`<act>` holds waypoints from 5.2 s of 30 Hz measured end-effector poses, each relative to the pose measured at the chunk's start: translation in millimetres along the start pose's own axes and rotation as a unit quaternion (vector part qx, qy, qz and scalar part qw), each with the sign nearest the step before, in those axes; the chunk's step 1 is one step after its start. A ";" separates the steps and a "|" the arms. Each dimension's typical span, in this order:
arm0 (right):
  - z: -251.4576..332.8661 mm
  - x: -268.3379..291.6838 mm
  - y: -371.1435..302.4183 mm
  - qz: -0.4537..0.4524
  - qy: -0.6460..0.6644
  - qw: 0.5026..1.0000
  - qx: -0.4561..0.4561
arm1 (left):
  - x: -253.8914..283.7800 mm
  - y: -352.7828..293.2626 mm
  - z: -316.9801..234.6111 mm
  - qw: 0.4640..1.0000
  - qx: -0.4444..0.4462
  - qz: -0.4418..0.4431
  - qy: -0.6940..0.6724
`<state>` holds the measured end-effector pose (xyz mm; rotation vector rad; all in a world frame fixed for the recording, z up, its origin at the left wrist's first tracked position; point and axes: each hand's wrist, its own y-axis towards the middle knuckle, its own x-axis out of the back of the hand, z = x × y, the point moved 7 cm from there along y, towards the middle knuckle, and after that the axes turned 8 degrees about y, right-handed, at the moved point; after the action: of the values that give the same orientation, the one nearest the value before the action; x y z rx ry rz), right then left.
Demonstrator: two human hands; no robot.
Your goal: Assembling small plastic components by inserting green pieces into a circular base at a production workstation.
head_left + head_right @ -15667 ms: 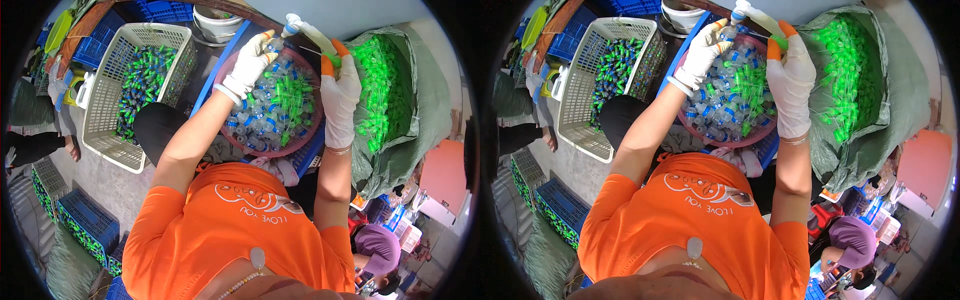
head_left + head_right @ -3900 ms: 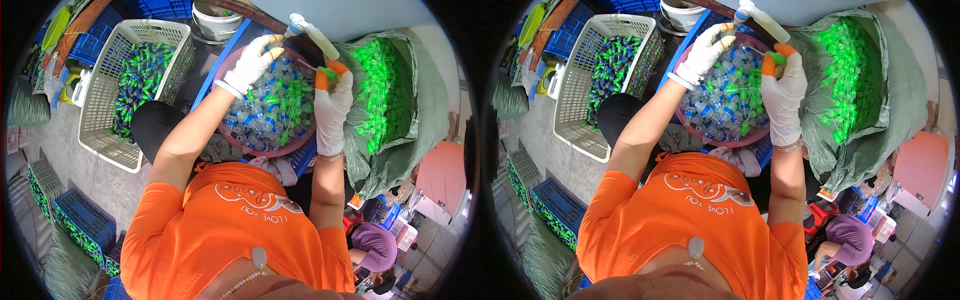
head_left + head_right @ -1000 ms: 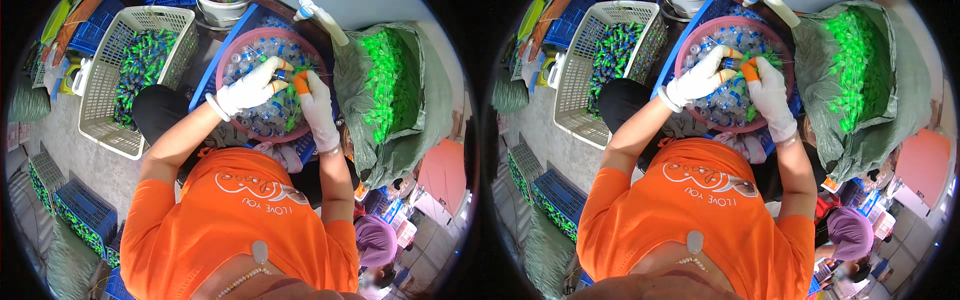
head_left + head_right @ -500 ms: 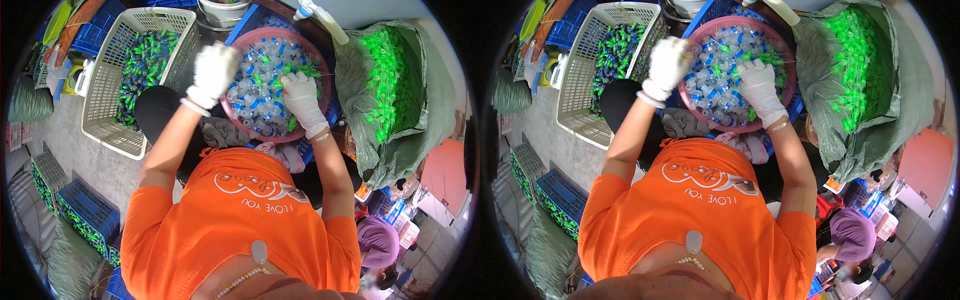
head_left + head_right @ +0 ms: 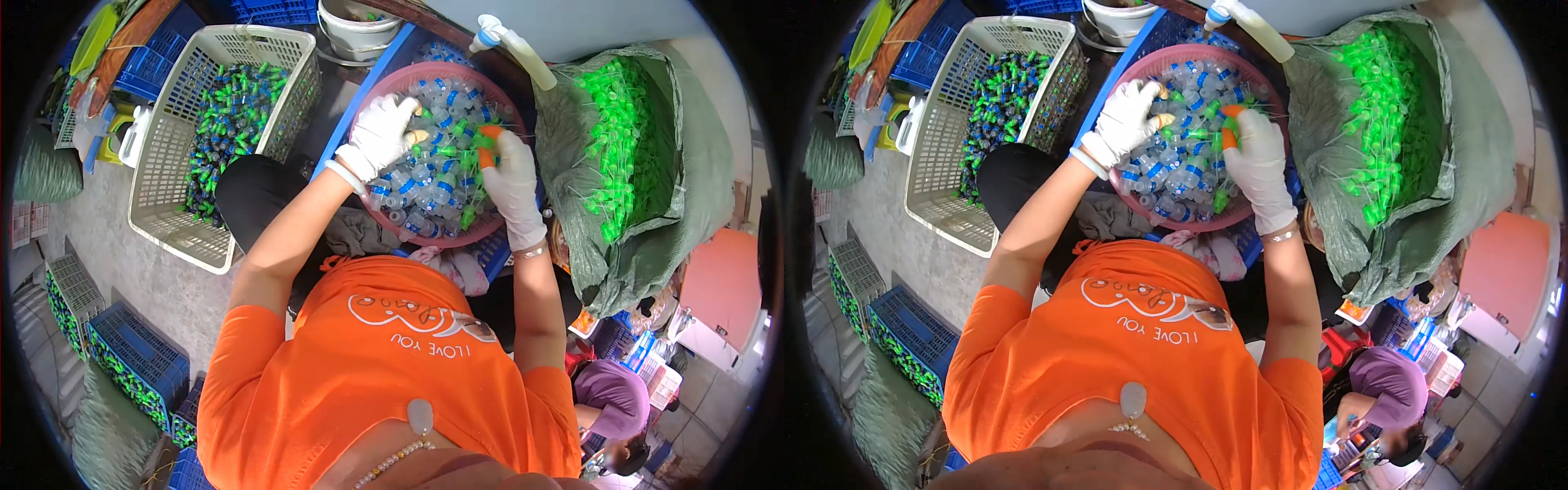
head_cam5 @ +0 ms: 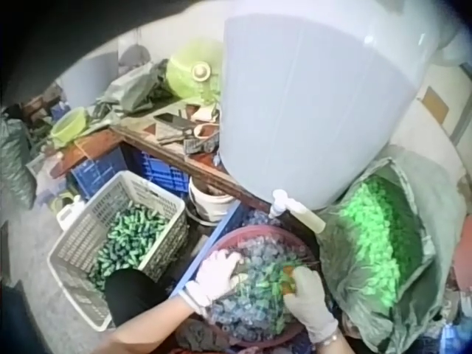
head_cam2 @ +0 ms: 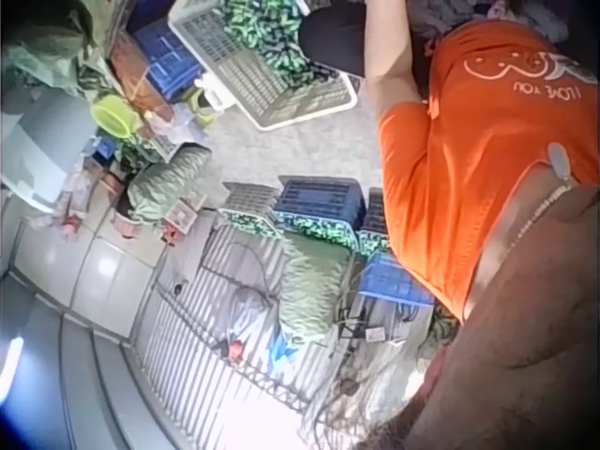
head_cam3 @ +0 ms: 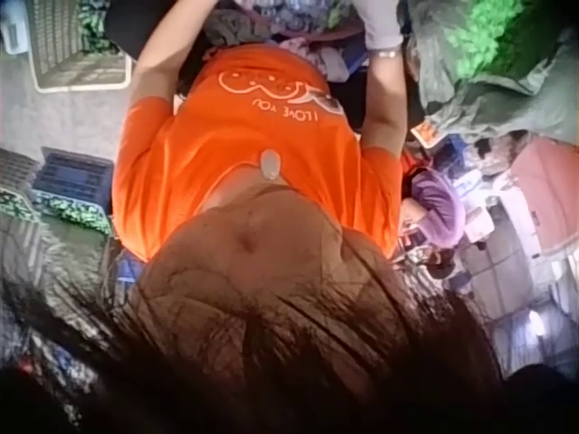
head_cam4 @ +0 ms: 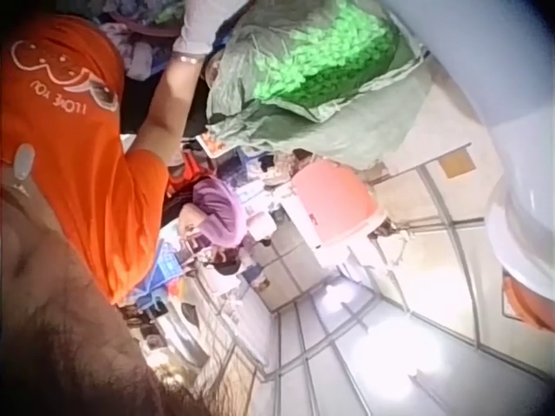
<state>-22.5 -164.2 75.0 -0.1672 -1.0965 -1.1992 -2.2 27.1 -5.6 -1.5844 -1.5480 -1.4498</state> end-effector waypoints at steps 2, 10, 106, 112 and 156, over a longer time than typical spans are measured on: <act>-3.8 10.3 2.1 -0.014 0.022 0.998 -0.061 | 10.4 10.8 -3.9 0.997 0.013 -0.029 -0.071; 22.5 59.1 44.9 -0.165 0.080 0.979 -0.085 | 6.4 64.5 -7.9 0.840 0.090 -0.041 -0.534; -1.1 -2.4 -10.0 -0.003 -0.039 0.988 -0.147 | -29.3 11.3 -17.1 0.991 -0.023 0.016 -0.129; 1.8 40.2 17.9 -0.196 0.173 0.953 -0.152 | -4.1 52.7 -5.5 0.807 0.093 0.005 -0.583; 30.2 46.8 43.9 -0.228 0.090 0.964 -0.104 | -6.2 42.9 -22.7 0.787 0.068 0.015 -0.613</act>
<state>-7.3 -158.0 144.1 0.0381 -0.8703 -1.7106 30.7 -5.7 9.7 -2.6158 -2.1044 -0.0663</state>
